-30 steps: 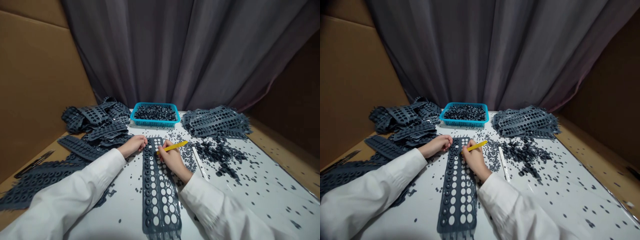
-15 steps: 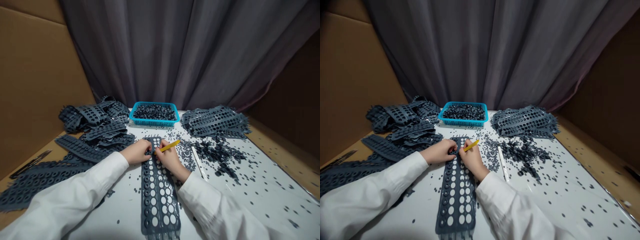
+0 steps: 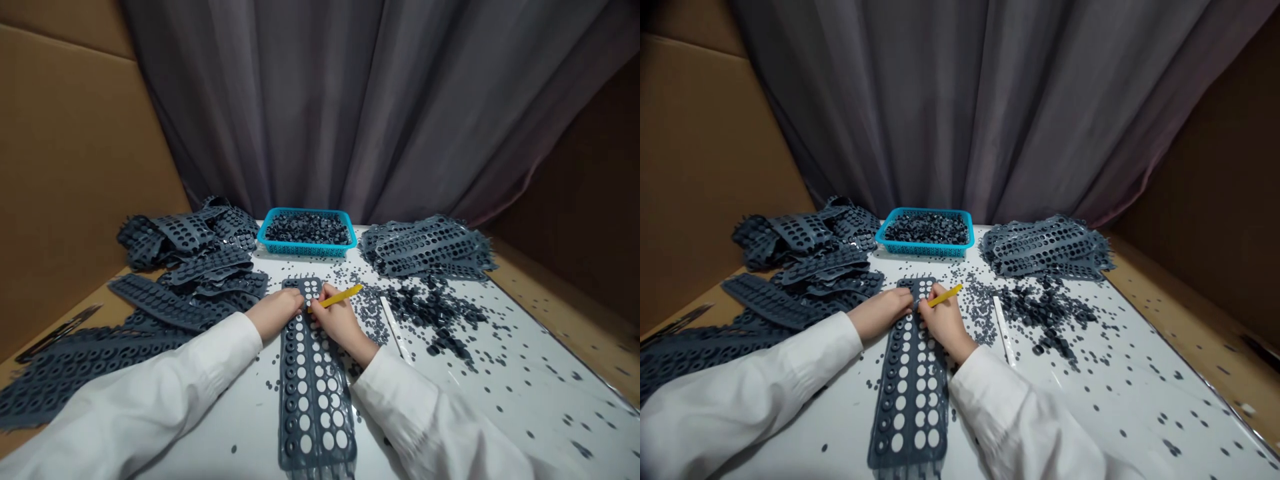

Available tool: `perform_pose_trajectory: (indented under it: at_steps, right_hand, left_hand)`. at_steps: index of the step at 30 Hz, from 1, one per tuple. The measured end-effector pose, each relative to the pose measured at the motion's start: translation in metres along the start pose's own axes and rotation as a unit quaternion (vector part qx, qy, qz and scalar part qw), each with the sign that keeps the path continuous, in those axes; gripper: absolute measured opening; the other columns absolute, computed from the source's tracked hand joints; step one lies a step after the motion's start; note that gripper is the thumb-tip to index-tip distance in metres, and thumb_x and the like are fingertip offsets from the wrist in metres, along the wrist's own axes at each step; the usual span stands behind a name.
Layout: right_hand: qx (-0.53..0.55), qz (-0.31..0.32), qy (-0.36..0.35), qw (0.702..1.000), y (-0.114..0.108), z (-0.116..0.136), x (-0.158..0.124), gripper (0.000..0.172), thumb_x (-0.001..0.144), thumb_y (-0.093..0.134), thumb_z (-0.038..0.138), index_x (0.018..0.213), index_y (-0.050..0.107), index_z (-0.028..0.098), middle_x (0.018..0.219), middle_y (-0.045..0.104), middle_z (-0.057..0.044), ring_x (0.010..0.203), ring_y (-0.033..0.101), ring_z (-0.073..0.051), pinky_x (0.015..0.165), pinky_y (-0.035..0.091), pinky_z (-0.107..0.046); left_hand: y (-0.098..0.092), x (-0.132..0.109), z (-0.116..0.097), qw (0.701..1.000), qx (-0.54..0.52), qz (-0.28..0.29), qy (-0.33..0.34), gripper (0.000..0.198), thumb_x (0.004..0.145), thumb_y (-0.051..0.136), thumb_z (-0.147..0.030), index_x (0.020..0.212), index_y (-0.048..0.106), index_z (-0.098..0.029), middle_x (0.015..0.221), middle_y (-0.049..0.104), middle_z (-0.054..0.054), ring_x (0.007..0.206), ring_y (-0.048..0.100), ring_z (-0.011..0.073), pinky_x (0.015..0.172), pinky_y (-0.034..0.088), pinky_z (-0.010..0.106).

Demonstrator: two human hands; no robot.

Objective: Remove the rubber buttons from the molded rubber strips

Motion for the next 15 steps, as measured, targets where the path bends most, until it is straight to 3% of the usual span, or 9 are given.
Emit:
perform_pose_trajectory:
  at_steps: [5, 7, 13, 15]
  right_hand:
    - [0.011, 0.008, 0.012, 1.0, 0.001, 0.0, -0.001, 0.019, 0.071, 0.051, 0.026, 0.064, 0.034, 0.023, 0.043, 0.045, 0.009, 0.035, 0.049, -0.011, 0.036, 0.036, -0.019]
    - [0.014, 0.011, 0.019, 1.0, 0.0, 0.001, -0.001, 0.019, 0.073, 0.052, 0.027, 0.065, 0.035, 0.022, 0.043, 0.046, 0.009, 0.035, 0.05, -0.011, 0.037, 0.037, -0.019]
    - [0.033, -0.003, 0.015, 0.999, -0.002, 0.001, 0.006, 0.021, 0.076, 0.051, 0.033, 0.066, 0.036, 0.023, 0.046, 0.053, 0.006, 0.038, 0.054, -0.013, 0.039, 0.04, -0.021]
    - [0.029, 0.0, 0.012, 1.0, -0.001, 0.002, 0.01, 0.021, 0.077, 0.051, 0.032, 0.066, 0.036, 0.023, 0.044, 0.051, 0.007, 0.038, 0.054, -0.013, 0.039, 0.039, -0.021]
  left_hand:
    - [-0.024, 0.002, 0.037, 0.982, -0.114, -0.132, -0.073, 0.02, 0.083, 0.047, -0.031, 0.079, 0.06, -0.016, 0.078, 0.065, 0.005, 0.076, 0.059, 0.0188, 0.071, 0.044, 0.029]
    - [-0.03, 0.003, 0.047, 0.97, -0.154, -0.159, -0.097, 0.023, 0.08, 0.049, -0.035, 0.08, 0.061, -0.015, 0.08, 0.066, 0.006, 0.076, 0.059, 0.0192, 0.07, 0.045, 0.029]
    - [-0.015, 0.008, 0.049, 0.952, -0.241, -0.126, -0.138, 0.027, 0.07, 0.046, -0.027, 0.089, 0.062, -0.016, 0.065, 0.064, 0.0, 0.053, 0.054, 0.0133, 0.053, 0.041, 0.023]
    - [-0.007, 0.012, 0.047, 0.949, -0.255, -0.113, -0.148, 0.026, 0.069, 0.04, -0.024, 0.081, 0.061, -0.017, 0.059, 0.06, -0.002, 0.045, 0.047, 0.011, 0.046, 0.037, 0.022]
Point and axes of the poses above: each hand's wrist, its own x-axis towards the middle knuckle, its own y-axis out of the palm, z = x × y, the point moved 4 cm from there along x, towards the middle knuckle
